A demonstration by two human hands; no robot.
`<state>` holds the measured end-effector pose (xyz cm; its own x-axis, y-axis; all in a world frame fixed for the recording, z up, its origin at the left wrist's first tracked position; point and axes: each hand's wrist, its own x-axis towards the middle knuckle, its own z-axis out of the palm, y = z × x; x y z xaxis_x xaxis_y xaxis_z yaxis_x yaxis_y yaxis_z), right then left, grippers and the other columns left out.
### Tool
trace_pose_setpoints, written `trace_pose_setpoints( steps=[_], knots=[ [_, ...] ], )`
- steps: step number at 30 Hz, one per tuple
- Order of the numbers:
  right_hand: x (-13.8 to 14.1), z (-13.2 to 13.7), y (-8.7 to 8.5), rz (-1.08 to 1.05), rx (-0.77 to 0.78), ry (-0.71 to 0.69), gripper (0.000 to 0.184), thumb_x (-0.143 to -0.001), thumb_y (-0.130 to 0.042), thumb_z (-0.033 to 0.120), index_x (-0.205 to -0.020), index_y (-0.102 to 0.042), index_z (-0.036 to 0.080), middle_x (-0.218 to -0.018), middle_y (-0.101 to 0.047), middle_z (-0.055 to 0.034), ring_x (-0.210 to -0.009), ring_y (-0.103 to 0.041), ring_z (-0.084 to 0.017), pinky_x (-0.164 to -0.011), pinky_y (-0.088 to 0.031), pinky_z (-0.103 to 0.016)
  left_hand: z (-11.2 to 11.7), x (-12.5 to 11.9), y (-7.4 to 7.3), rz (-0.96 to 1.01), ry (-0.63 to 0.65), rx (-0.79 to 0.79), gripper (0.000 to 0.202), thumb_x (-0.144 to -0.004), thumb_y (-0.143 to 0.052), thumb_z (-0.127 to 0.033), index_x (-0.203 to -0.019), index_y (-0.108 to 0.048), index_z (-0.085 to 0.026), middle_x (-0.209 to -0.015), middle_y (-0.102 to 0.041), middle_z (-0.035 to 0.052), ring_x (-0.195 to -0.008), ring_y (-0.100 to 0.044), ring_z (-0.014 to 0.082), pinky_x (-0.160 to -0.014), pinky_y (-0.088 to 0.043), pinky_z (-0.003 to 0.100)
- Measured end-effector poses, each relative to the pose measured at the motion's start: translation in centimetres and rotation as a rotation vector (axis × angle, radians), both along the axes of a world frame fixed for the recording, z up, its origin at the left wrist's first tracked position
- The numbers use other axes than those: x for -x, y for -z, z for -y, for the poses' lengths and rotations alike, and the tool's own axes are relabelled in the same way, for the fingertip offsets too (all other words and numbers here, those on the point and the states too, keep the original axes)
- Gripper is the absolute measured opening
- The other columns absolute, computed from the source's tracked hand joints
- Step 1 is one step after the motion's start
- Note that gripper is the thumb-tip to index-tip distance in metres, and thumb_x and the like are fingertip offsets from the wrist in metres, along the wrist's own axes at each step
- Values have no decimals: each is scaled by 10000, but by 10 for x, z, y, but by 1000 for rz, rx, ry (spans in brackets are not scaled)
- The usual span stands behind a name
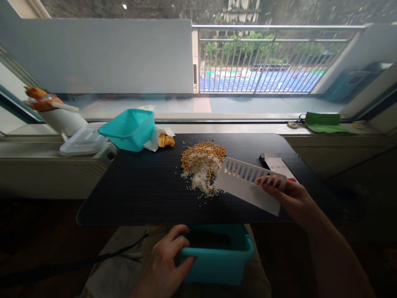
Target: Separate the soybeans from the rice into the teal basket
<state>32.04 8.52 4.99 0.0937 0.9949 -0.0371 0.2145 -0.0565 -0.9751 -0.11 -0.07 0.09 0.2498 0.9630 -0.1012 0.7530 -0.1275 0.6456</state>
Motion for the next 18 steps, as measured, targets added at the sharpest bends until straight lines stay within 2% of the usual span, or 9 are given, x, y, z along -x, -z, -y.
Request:
trace_pose_setpoints(
  steps=[5,10,18],
  knots=[
    [5,6,-3,-25,60,-5,286,-724,-765,471,-877,-781,229,-908,-775,-49,-902,-695,-275,-768,-560,-332,0,-2,-2,-8,2,3,106,-759,-614,-132,-714,-626,-228,-1193,-655,38,-982,-692,219,-831,-528,278],
    [6,8,-3,-33,56,-28,272,-727,-762,474,-868,-780,242,-909,-773,-38,-907,-690,-266,-783,-548,-318,1,0,1,5,-4,2,94,-753,-632,-138,-725,-636,-227,-1200,-654,37,-993,-689,224,-840,-526,279],
    [2,18,-5,-53,131,-44,260,-721,-764,475,-862,-787,259,-898,-774,-29,-885,-691,-261,-773,-544,-301,1,0,3,23,-1,9,97,-766,-635,-140,-737,-628,-232,-1208,-637,28,-1001,-680,213,-849,-510,267]
  ],
)
